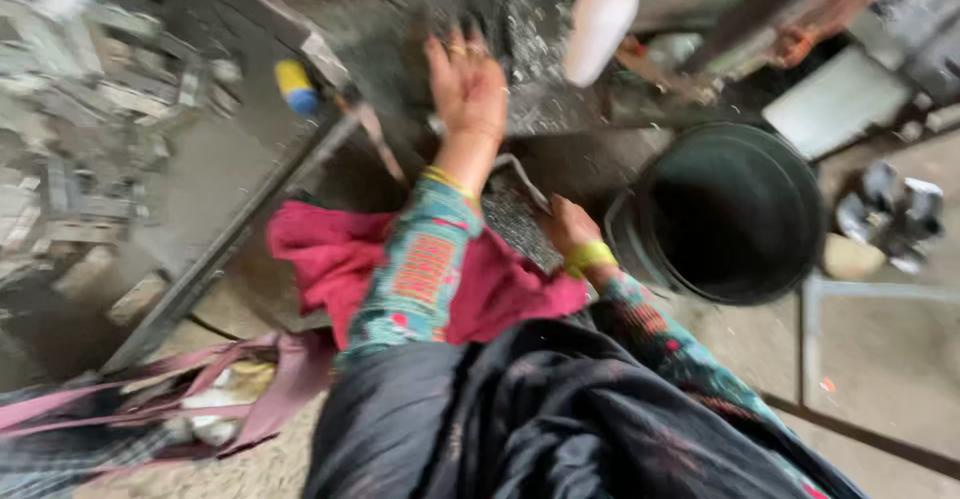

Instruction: The person repeatedly picks small metal brackets from a tray, places them under a drill press, and operates the machine to drill holes. After each cycle, the person removes the bracket and returns it to the tray, continuing the process with new pieces.

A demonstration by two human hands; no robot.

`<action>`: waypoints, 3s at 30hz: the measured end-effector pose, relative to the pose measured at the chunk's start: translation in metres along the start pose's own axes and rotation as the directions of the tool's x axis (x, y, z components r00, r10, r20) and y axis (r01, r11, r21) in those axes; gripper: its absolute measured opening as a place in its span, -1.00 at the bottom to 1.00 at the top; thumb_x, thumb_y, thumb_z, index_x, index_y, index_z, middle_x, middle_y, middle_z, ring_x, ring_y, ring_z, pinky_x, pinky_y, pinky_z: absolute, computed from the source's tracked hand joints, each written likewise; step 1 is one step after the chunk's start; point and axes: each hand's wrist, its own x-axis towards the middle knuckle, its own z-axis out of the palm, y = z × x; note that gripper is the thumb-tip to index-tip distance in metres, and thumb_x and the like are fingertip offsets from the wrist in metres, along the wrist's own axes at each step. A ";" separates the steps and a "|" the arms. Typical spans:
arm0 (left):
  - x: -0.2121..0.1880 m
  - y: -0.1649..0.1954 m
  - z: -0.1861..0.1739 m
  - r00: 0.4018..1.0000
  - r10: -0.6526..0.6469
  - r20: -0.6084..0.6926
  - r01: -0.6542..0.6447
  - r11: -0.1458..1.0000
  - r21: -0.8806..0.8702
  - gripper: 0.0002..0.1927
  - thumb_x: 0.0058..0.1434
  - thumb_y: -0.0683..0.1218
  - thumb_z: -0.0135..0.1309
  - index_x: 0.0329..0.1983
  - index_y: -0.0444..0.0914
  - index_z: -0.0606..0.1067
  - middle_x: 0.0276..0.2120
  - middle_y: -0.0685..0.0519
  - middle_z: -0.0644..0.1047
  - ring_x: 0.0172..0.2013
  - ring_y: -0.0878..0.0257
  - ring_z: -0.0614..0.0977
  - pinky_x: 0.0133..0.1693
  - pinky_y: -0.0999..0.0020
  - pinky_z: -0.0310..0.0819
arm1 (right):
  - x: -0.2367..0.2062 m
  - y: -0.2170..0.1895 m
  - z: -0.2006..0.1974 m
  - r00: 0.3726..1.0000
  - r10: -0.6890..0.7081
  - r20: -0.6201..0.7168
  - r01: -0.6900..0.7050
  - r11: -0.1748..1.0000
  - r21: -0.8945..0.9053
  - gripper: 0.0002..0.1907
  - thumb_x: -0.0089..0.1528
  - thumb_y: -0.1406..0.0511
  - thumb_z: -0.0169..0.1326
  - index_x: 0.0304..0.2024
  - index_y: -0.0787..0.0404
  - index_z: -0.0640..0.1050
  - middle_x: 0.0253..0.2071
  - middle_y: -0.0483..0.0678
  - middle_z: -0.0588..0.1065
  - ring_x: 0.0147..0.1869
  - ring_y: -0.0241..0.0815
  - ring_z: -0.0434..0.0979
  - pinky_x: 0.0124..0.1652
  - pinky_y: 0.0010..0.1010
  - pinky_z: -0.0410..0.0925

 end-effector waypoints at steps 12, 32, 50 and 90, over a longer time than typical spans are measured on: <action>0.006 0.017 -0.008 0.987 0.038 0.154 -0.149 0.555 0.818 -0.56 0.31 -0.16 -0.18 0.23 -0.20 0.48 0.42 -0.01 0.31 0.45 0.05 0.20 0.40 -0.01 -0.18 | 0.015 -0.015 -0.004 0.994 0.112 -0.003 -0.112 0.993 -0.029 -0.56 0.25 0.06 0.12 -0.11 0.33 0.50 -0.34 0.29 0.54 -0.21 0.35 0.52 -0.26 0.11 0.37; 0.024 0.023 -0.012 0.989 0.043 0.141 -0.140 0.581 0.802 -0.57 0.42 -0.14 -0.29 0.24 -0.33 0.47 0.42 -0.06 0.31 0.46 -0.02 0.16 0.42 -0.18 -0.35 | 0.021 -0.009 -0.015 0.890 0.382 0.250 -0.358 0.923 -0.138 -0.66 0.29 0.06 0.14 -0.27 0.19 0.48 -0.35 0.26 0.52 -0.17 0.29 0.56 -0.25 0.06 0.37; 0.026 -0.006 0.001 0.991 -0.003 0.137 -0.102 0.653 0.751 -0.56 0.37 -0.10 -0.27 0.18 -0.28 0.51 0.41 -0.08 0.31 0.44 -0.02 0.20 0.38 -0.24 -0.43 | 0.014 -0.013 -0.012 0.987 0.132 0.091 -0.119 0.983 -0.140 -0.67 0.28 0.08 0.04 -0.24 0.23 0.50 -0.32 0.24 0.53 -0.18 0.33 0.53 -0.20 0.09 0.36; -0.057 0.007 -0.042 0.926 0.351 0.139 -0.338 0.607 0.720 -0.52 0.26 -0.07 0.07 0.27 -0.19 0.48 0.46 -0.08 0.33 0.48 -0.01 0.22 0.46 -0.20 -0.30 | 0.122 -0.132 -0.140 0.969 0.183 -0.164 -0.199 0.976 -0.089 -0.63 0.28 0.20 0.17 -0.01 0.33 0.48 -0.10 0.16 0.53 -0.04 0.25 0.55 -0.14 0.00 0.41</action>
